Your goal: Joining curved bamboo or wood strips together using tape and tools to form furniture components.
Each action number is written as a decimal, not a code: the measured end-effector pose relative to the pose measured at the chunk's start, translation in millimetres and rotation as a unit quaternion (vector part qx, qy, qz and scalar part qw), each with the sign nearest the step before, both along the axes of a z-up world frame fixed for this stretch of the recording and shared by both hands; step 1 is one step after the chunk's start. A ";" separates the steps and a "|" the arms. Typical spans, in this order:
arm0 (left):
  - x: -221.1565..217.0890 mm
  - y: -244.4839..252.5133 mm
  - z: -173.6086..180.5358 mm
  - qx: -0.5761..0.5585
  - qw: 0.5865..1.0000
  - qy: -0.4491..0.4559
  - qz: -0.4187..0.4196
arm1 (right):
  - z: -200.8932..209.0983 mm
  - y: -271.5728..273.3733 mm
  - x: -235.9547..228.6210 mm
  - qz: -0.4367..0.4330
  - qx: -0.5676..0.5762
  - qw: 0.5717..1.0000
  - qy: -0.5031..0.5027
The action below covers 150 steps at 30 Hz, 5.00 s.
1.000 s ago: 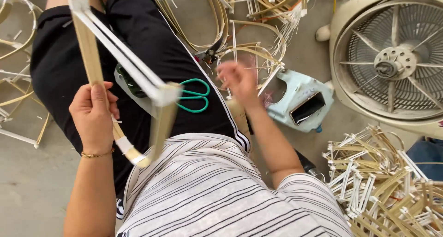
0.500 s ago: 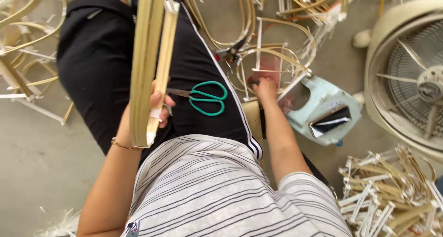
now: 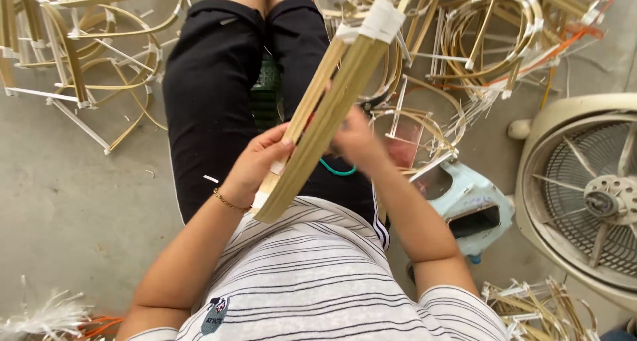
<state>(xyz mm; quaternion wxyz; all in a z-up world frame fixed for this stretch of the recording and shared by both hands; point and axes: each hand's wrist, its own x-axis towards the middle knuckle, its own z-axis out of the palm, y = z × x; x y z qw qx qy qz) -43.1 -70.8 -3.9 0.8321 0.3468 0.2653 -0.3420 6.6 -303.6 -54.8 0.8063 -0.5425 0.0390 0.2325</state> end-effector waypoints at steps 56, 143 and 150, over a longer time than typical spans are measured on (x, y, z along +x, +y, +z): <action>-36.8 19.5 -30.0 -0.023 0.996 -0.037 -0.072 | 30.3 8.4 89.9 -0.067 -0.357 0.932 -0.005; 10.2 74.9 -0.1 0.434 0.809 -0.355 0.176 | 46.3 15.3 -9.1 0.071 -0.132 0.986 -0.073; 8.9 76.0 -15.3 0.469 0.811 -0.315 0.154 | 69.9 27.1 -35.3 0.096 -0.098 0.980 -0.145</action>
